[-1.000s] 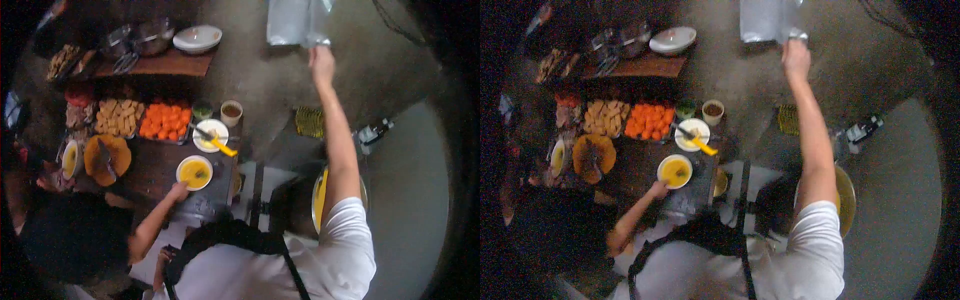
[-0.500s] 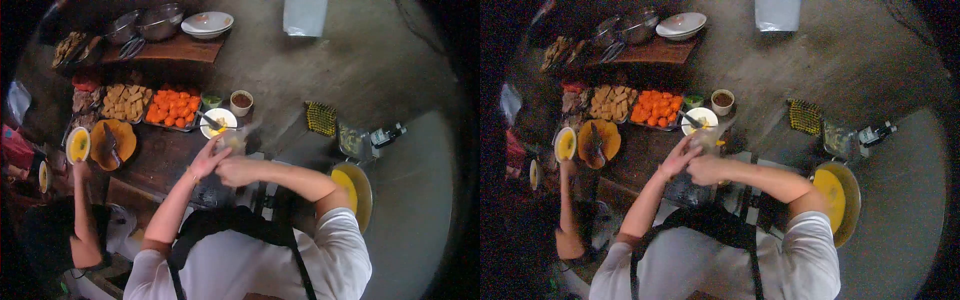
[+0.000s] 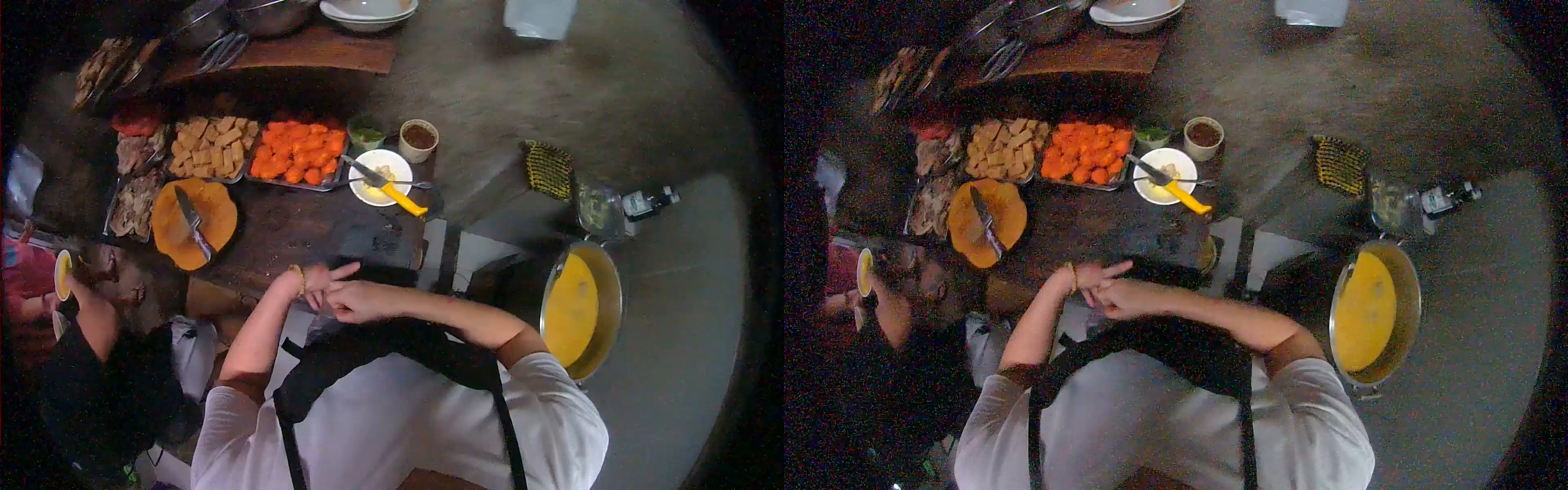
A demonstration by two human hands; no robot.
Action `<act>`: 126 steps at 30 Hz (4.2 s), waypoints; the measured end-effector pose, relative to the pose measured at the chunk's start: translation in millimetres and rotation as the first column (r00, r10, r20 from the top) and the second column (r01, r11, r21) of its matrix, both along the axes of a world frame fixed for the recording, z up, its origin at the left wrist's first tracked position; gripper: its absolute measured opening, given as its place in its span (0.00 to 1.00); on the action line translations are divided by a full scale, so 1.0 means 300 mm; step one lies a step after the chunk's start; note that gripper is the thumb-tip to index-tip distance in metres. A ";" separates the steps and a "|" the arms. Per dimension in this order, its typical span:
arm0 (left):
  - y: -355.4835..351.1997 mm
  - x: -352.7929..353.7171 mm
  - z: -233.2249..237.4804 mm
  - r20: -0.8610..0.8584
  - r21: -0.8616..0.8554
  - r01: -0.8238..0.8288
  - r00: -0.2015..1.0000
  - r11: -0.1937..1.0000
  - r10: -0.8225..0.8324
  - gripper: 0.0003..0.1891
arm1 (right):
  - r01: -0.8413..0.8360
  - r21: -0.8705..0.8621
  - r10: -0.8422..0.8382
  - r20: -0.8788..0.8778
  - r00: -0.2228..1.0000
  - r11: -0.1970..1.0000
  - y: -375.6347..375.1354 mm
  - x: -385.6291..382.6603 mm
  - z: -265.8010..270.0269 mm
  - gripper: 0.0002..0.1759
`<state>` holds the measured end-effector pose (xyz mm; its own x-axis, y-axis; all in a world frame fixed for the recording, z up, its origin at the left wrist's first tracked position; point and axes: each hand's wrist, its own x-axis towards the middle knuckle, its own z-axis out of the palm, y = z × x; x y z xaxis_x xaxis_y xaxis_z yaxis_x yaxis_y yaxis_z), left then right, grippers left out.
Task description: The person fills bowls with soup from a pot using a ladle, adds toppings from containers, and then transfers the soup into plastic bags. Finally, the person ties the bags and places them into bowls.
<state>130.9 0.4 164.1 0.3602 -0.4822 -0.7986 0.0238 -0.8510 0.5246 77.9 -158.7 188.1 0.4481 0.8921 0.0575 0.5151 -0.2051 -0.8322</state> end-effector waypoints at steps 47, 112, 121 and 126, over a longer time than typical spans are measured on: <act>0.015 0.060 0.128 -0.117 -0.692 -0.650 0.531 0.315 0.839 0.17 | 0.368 0.001 -0.292 -0.604 0.741 0.930 -0.250 0.316 0.003 0.10; -0.405 0.259 0.243 0.636 -0.772 0.149 0.182 0.618 0.750 0.41 | 0.791 0.496 -0.717 0.689 -0.107 0.359 -0.472 0.230 0.346 0.19; -0.514 0.111 0.208 0.914 -0.316 0.504 0.390 0.804 0.114 0.40 | 0.934 0.184 -0.928 0.274 0.251 0.307 -0.538 0.249 0.078 0.19; -0.456 0.078 0.166 0.945 -0.243 0.385 0.301 0.891 0.128 0.34 | 0.937 -0.009 -0.886 0.321 0.334 0.350 -0.528 0.231 0.045 0.16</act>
<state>154.3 -136.4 213.7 0.6200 -0.7321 0.2823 -0.7778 -0.5260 0.3441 147.3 -317.2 201.4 0.9794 -0.0675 0.1902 0.0667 -0.7812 -0.6208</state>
